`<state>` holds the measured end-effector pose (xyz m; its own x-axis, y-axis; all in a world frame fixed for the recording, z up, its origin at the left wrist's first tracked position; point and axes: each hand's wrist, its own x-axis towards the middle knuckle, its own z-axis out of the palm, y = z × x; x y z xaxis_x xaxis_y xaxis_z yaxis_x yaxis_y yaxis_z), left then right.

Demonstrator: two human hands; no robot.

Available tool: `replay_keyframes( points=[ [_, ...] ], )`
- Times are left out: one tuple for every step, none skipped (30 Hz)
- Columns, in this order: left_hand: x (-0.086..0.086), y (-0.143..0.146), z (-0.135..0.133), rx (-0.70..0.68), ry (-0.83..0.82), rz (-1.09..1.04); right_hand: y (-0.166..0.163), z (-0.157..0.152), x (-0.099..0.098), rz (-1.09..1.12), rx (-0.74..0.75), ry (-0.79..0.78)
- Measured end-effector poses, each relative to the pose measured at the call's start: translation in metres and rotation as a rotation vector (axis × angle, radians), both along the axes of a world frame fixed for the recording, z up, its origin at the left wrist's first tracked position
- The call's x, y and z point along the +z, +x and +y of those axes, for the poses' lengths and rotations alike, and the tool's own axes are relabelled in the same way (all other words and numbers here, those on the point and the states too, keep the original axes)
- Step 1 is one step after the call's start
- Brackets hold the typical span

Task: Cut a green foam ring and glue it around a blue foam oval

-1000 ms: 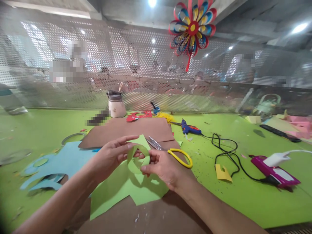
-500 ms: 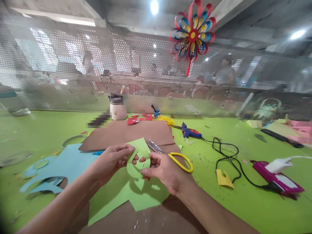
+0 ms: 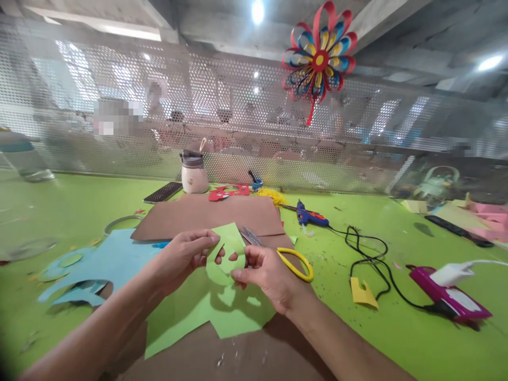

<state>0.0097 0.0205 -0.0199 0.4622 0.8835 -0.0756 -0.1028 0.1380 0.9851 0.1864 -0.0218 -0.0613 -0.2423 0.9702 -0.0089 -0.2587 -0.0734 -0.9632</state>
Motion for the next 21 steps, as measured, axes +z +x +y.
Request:
replay_keyframes(
  points=[
    [-0.0005, -0.0003, 0.0002, 0.001, -0.003, -0.01, 0.0, -0.0002, -0.0001, -0.001, 0.0, 0.006],
    [-0.0011, -0.0005, 0.0004, 0.001, -0.004, -0.017, 0.0, -0.0004, -0.0002, -0.002, 0.001, 0.011],
    [-0.0018, -0.0007, 0.0005, -0.001, -0.004, -0.023, 0.0002, -0.0005, -0.0001, -0.002, 0.002, 0.015],
    [-0.0024, -0.0008, 0.0007, -0.006, -0.002, -0.028, 0.0004, -0.0006, 0.0, -0.002, 0.003, 0.018],
    [-0.0029, -0.0009, 0.001, -0.014, -0.001, -0.031, 0.0008, -0.0006, 0.0003, -0.001, 0.003, 0.019],
    [-0.0034, -0.001, 0.0012, -0.021, -0.002, -0.032, 0.0013, -0.0004, 0.0008, 0.0, 0.003, 0.02],
    [-0.0036, -0.0011, 0.0015, -0.024, -0.004, -0.031, 0.0019, -0.0001, 0.0014, 0.001, 0.003, 0.018],
    [-0.0037, -0.0011, 0.0017, -0.024, -0.007, -0.03, 0.0024, 0.0004, 0.0021, 0.004, 0.001, 0.017],
    [-0.0037, -0.0011, 0.0019, -0.025, -0.012, -0.025, 0.003, 0.0009, 0.0028, 0.007, -0.001, 0.015],
    [-0.0037, -0.0012, 0.002, -0.03, -0.019, -0.02, 0.0034, 0.0014, 0.0035, 0.01, -0.004, 0.014],
    [-0.0037, -0.0012, 0.002, -0.036, -0.024, -0.016, 0.0038, 0.0018, 0.0041, 0.013, -0.006, 0.012],
    [-0.0039, -0.0013, 0.0019, -0.045, -0.026, -0.012, 0.004, 0.0021, 0.0047, 0.017, -0.008, 0.012],
    [-0.0042, -0.0015, 0.0018, -0.052, -0.026, -0.007, 0.0042, 0.0021, 0.0052, 0.022, -0.011, 0.014],
    [-0.0046, -0.0016, 0.0016, -0.056, -0.025, -0.006, 0.0043, 0.0021, 0.0056, 0.027, -0.013, 0.016],
    [-0.0052, -0.0017, 0.0014, -0.058, -0.024, -0.009, 0.0044, 0.0019, 0.0059, 0.032, -0.014, 0.02],
    [-0.0057, -0.0018, 0.0012, -0.058, -0.023, -0.016, 0.0045, 0.0016, 0.0062, 0.037, -0.015, 0.024],
    [-0.0062, -0.0018, 0.0011, -0.061, -0.023, -0.023, 0.0045, 0.0013, 0.0065, 0.042, -0.017, 0.028],
    [-0.0064, -0.0017, 0.0009, -0.064, -0.023, -0.03, 0.0046, 0.0011, 0.0068, 0.045, -0.018, 0.032],
    [-0.0063, -0.0016, 0.0008, -0.066, -0.022, -0.037, 0.0047, 0.0009, 0.0072, 0.048, -0.018, 0.035],
    [-0.0058, -0.0013, 0.0008, -0.064, -0.02, -0.042, 0.0048, 0.0007, 0.0076, 0.051, -0.018, 0.038],
    [-0.005, -0.001, 0.0007, -0.059, -0.017, -0.044, 0.0049, 0.0006, 0.008, 0.053, -0.018, 0.041]
  ],
)
